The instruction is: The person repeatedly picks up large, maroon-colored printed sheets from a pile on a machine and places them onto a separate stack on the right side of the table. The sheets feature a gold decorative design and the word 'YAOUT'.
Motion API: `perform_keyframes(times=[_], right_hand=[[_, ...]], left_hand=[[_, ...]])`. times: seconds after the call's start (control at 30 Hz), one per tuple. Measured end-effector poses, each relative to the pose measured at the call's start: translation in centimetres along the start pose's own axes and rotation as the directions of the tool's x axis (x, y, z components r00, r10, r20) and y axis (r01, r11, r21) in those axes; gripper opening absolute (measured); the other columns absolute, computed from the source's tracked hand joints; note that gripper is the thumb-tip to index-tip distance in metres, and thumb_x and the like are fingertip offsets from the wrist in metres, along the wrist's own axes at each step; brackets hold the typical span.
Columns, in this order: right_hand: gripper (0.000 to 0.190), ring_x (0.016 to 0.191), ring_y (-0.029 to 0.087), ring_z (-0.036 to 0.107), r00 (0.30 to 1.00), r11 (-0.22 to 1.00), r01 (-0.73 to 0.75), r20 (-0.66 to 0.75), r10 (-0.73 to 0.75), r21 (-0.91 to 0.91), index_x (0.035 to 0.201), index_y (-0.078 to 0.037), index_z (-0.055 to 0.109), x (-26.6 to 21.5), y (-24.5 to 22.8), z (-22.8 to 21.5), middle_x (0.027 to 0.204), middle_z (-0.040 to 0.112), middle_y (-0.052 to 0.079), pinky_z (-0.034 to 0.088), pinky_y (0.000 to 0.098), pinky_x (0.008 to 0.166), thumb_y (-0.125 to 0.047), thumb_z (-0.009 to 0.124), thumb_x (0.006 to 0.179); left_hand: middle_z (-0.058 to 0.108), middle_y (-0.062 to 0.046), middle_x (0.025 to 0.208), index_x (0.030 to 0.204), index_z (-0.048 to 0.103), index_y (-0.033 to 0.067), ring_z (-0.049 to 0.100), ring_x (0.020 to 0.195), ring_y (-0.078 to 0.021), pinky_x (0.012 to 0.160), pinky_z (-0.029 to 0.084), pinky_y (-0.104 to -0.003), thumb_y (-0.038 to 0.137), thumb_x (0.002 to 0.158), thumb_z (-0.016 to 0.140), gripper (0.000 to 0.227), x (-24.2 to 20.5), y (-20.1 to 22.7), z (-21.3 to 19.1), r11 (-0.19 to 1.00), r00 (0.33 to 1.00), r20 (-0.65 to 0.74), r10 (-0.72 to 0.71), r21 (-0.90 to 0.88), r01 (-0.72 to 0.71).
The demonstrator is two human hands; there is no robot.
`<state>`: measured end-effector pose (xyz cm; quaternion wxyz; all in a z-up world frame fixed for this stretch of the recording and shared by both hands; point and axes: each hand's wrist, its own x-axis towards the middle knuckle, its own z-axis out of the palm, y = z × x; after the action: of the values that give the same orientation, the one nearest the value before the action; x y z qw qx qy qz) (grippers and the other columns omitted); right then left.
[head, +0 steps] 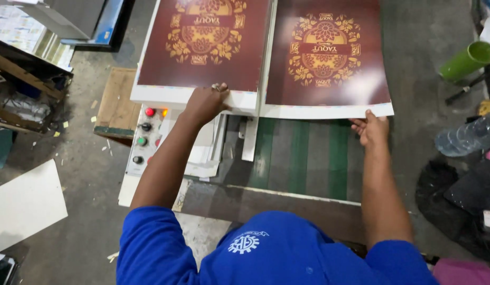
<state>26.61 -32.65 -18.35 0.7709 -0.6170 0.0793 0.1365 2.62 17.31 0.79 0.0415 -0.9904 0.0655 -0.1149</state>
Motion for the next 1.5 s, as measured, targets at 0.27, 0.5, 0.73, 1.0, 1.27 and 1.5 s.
perform_keyframes(times=[0.27, 0.5, 0.73, 1.0, 1.27, 1.5], right_hand=[[0.051, 0.092, 0.030, 0.075, 0.984, 0.983, -0.175, 0.005, 0.175, -0.060, 0.152, -0.009, 0.033, -2.8, -0.9, 1.8, 0.112, 0.074, 0.022, 0.059, 0.0397, 0.065, -0.023, 0.051, 0.107], [0.053, 0.093, 0.025, 0.075, 0.943, 0.987, -0.137, 0.294, 0.156, -0.084, 0.151, -0.005, 0.049, -15.6, 0.1, 10.9, 0.114, 0.075, 0.018, 0.058, 0.0335, 0.065, -0.026, 0.059, 0.102], [0.041, 0.097, 0.022, 0.075, 0.827, 0.947, -0.230, 0.559, 0.070, 0.223, 0.135, 0.002, 0.055, -21.6, -2.7, 15.3, 0.119, 0.072, 0.012, 0.065, 0.0361, 0.072, -0.025, 0.056, 0.104], [0.037, 0.081, 0.019, 0.069, 0.982, 0.964, 0.143, 0.088, -0.166, 0.226, 0.136, -0.002, 0.046, -24.6, -3.0, 2.3, 0.104, 0.066, 0.011, 0.057, 0.0295, 0.056, -0.007, 0.059, 0.102], [0.038, 0.081, 0.020, 0.068, 0.985, 0.974, 0.160, -0.095, -0.146, 0.159, 0.141, 0.000, 0.047, -26.8, 1.1, -7.6, 0.110, 0.065, 0.012, 0.055, 0.0301, 0.055, -0.007, 0.062, 0.107], [0.038, 0.079, 0.021, 0.069, 0.991, 1.000, 0.028, -0.134, -0.028, -0.007, 0.138, 0.001, 0.049, -22.2, 2.6, -5.4, 0.111, 0.067, 0.012, 0.057, 0.0308, 0.053, -0.012, 0.062, 0.105]], left_hand=[[0.077, -0.013, 0.105, 0.114, 0.077, 0.0165, 0.073, 0.090, -0.0358, 0.075, 0.057, -0.047, 0.036, 0.092, 0.075, 0.029, 0.8, -4.2, -0.8, 0.903, 0.994, 0.061, 0.092, -0.426, -0.057], [0.070, -0.013, 0.074, 0.131, 0.061, 0.0031, 0.069, 0.066, -0.0293, 0.057, 0.051, -0.046, 0.013, 0.104, 0.061, 0.029, 0.1, 6.0, -2.2, 0.991, 0.942, -0.319, -0.106, -0.108, 0.075], [0.071, -0.022, 0.102, 0.121, 0.059, -0.0037, 0.073, 0.090, -0.0351, 0.081, 0.059, -0.047, 0.013, 0.089, 0.061, 0.036, -0.6, 18.8, -6.5, 0.849, 0.855, -0.446, 0.264, -0.314, -0.426], [0.069, -0.015, 0.082, 0.106, 0.070, 0.0025, 0.068, 0.073, -0.0326, 0.060, 0.053, -0.046, 0.011, 0.091, 0.071, 0.018, -0.9, 7.1, -1.1, 0.843, 0.914, -0.363, -0.184, -0.536, -0.043], [0.067, -0.016, 0.131, 0.126, 0.061, 0.0074, 0.068, 0.118, -0.0320, 0.090, 0.056, -0.049, 0.073, 0.075, 0.062, 0.084, -1.4, 2.2, -2.0, 0.966, 0.918, -0.393, 0.049, 0.251, 0.056], [0.054, -0.020, 0.152, 0.142, 0.057, -0.0009, 0.056, 0.135, -0.0356, 0.098, 0.054, -0.044, 0.066, 0.089, 0.068, 0.086, 0.3, -0.4, 0.4, 0.995, 0.999, 0.021, -0.030, 0.097, 0.028]])
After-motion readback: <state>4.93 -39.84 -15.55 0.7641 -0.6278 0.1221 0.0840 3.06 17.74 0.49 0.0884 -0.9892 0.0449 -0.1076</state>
